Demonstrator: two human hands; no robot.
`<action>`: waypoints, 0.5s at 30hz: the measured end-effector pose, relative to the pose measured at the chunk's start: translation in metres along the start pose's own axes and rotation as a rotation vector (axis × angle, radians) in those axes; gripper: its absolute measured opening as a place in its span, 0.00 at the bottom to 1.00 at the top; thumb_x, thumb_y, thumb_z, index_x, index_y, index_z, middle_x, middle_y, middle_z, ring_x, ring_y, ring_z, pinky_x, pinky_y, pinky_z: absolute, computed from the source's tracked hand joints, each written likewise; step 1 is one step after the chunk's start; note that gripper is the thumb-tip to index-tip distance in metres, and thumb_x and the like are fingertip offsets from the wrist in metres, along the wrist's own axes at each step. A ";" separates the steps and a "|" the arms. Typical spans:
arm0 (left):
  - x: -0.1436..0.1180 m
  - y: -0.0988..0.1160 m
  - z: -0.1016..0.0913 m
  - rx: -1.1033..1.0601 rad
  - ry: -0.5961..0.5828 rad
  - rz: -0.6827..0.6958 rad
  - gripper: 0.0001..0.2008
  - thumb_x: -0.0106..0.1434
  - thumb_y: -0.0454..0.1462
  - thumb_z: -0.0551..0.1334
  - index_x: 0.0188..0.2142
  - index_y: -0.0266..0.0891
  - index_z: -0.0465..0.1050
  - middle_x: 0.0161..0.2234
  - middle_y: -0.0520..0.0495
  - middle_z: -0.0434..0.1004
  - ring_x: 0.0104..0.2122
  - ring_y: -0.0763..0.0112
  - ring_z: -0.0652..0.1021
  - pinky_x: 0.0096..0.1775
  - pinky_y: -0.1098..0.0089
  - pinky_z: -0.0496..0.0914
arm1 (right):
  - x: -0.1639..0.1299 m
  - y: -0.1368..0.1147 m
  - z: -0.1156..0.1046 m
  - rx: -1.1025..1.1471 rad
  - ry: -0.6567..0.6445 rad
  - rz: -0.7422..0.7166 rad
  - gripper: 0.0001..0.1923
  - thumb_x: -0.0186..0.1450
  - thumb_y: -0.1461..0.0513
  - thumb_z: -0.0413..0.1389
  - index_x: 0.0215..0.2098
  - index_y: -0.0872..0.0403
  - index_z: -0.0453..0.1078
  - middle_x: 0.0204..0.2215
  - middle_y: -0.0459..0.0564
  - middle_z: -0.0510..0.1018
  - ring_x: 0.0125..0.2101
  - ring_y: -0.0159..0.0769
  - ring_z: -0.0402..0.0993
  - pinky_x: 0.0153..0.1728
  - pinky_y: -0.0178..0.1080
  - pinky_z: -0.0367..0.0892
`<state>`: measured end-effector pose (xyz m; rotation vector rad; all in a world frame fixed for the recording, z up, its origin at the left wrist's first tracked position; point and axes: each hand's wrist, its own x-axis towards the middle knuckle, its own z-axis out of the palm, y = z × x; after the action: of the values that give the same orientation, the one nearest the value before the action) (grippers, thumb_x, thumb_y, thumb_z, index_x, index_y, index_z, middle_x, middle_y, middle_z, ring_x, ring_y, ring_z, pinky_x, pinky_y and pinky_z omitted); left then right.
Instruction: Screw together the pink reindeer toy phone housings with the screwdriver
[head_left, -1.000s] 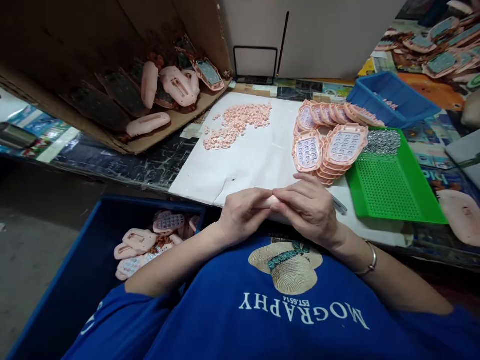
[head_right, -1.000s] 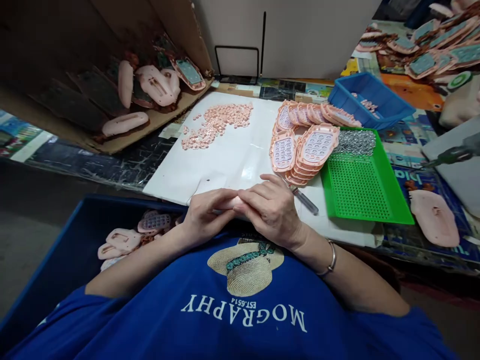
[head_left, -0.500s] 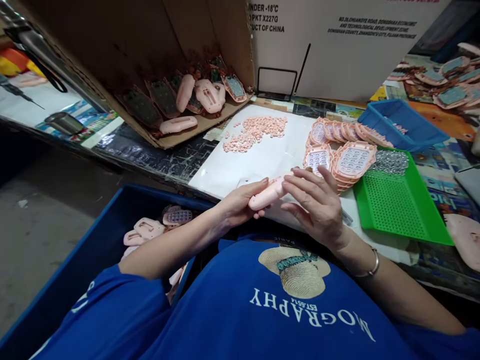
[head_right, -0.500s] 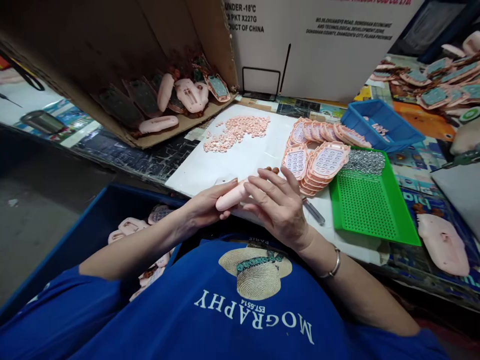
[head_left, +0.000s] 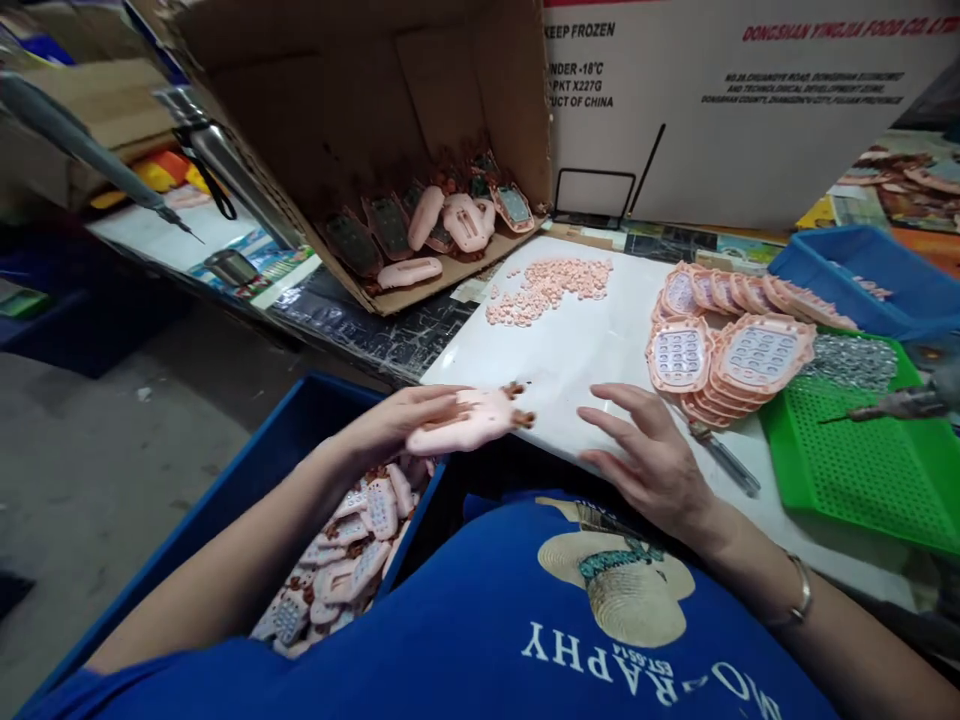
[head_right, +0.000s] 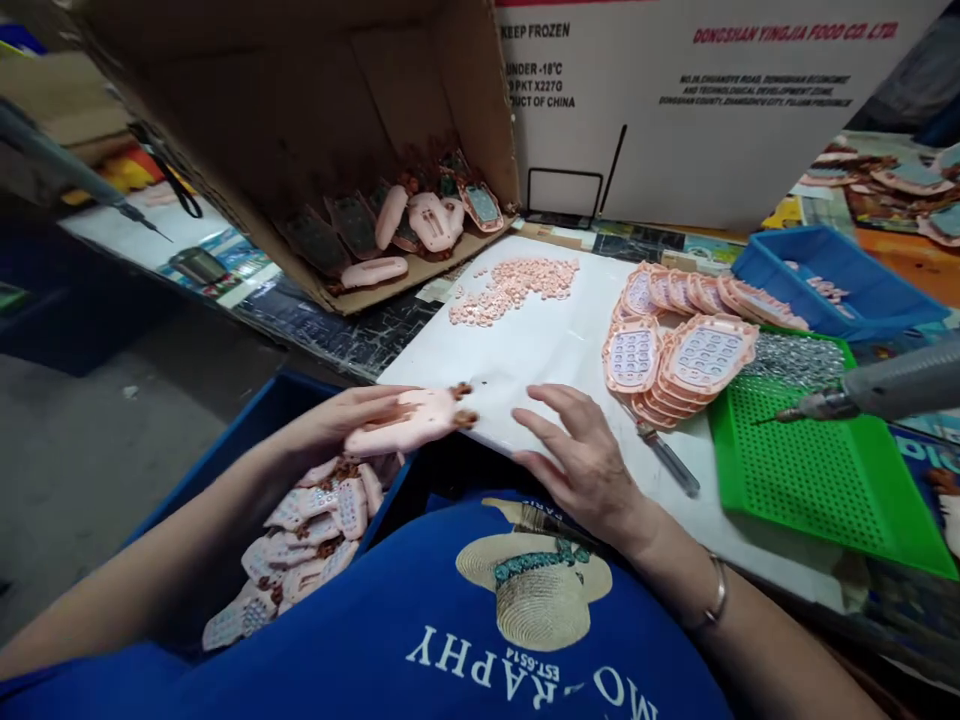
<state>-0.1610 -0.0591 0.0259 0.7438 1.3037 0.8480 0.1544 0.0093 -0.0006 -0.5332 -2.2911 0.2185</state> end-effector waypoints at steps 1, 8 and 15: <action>-0.011 0.001 -0.021 0.049 0.063 -0.031 0.24 0.54 0.46 0.75 0.48 0.38 0.83 0.43 0.37 0.85 0.31 0.64 0.82 0.29 0.73 0.73 | -0.005 0.003 -0.001 0.001 0.009 0.039 0.15 0.71 0.62 0.58 0.56 0.51 0.71 0.55 0.61 0.75 0.55 0.51 0.73 0.53 0.55 0.73; -0.028 0.015 -0.089 0.448 0.412 0.196 0.25 0.45 0.55 0.75 0.36 0.41 0.85 0.34 0.42 0.85 0.37 0.56 0.81 0.40 0.63 0.76 | -0.024 0.008 0.005 0.077 -0.031 0.155 0.11 0.70 0.65 0.57 0.50 0.49 0.75 0.49 0.56 0.78 0.47 0.47 0.77 0.46 0.52 0.78; 0.081 0.095 -0.087 1.032 0.510 0.620 0.28 0.60 0.49 0.64 0.57 0.40 0.77 0.55 0.40 0.78 0.56 0.53 0.75 0.61 0.62 0.64 | -0.027 0.008 0.009 0.107 -0.101 0.142 0.11 0.72 0.67 0.56 0.50 0.51 0.73 0.47 0.57 0.77 0.48 0.46 0.76 0.45 0.49 0.77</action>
<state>-0.2525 0.0587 0.0555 1.9028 2.0362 0.8386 0.1675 0.0043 -0.0264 -0.6433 -2.3253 0.4444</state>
